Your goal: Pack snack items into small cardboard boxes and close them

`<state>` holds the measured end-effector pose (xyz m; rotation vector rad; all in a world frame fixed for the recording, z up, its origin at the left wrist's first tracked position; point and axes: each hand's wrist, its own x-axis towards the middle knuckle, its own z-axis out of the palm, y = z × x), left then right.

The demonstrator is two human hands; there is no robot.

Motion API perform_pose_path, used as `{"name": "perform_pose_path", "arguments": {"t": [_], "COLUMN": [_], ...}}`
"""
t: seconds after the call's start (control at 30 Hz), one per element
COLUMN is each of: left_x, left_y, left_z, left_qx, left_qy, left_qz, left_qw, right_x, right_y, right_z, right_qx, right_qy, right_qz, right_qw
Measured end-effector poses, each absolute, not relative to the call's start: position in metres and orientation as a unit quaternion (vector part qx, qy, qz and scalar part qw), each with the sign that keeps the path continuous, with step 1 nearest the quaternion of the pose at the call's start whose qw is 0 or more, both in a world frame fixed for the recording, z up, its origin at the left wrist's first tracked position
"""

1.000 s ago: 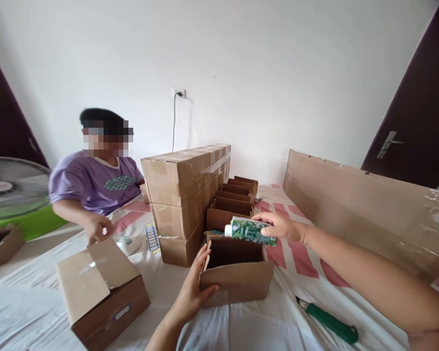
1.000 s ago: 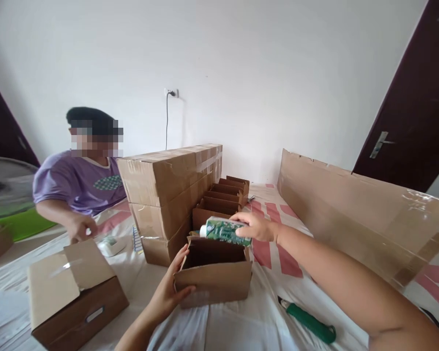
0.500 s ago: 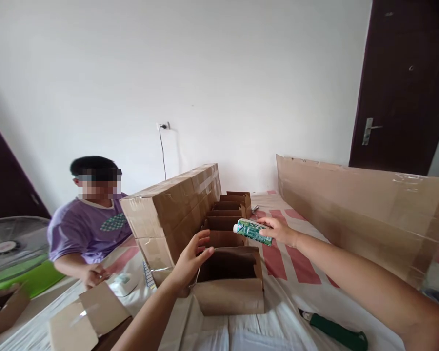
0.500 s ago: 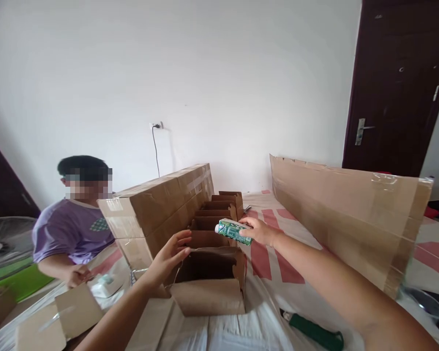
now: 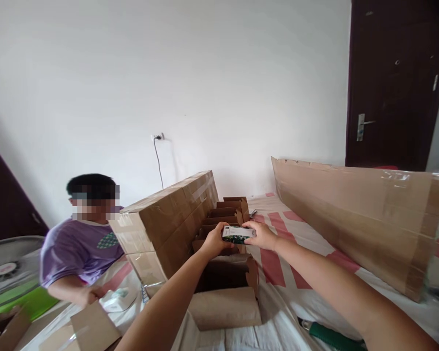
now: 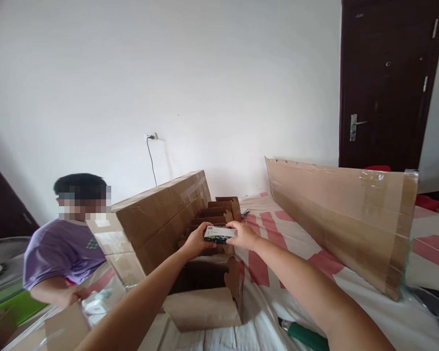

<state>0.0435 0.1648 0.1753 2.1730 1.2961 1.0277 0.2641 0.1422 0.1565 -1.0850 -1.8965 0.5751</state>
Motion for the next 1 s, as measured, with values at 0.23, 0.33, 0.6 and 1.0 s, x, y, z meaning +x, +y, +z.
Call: {"name": "perform_pose_path", "arguments": {"t": [0.23, 0.33, 0.6, 1.0], "left_x": [0.06, 0.062, 0.034, -0.012], "left_y": [0.102, 0.049, -0.009, 0.015], "left_z": [0.183, 0.169, 0.022, -0.074], "left_qx": [0.784, 0.809, 0.822, 0.71], "left_qy": [0.45, 0.389, 0.331, 0.561], "left_qz": [0.399, 0.42, 0.385, 0.361], "left_qw": [0.152, 0.13, 0.257, 0.225], "right_x": [0.273, 0.284, 0.277, 0.214], "right_y": [0.086, 0.032, -0.056, 0.002], "right_z": [0.162, 0.148, 0.033, -0.07], "right_qx": [-0.418, -0.383, -0.502, -0.545], "right_qy": [-0.74, -0.739, -0.652, -0.671], "right_qz": [0.217, 0.265, 0.378, 0.368], "right_qw": [0.48, 0.487, 0.424, 0.343]}}
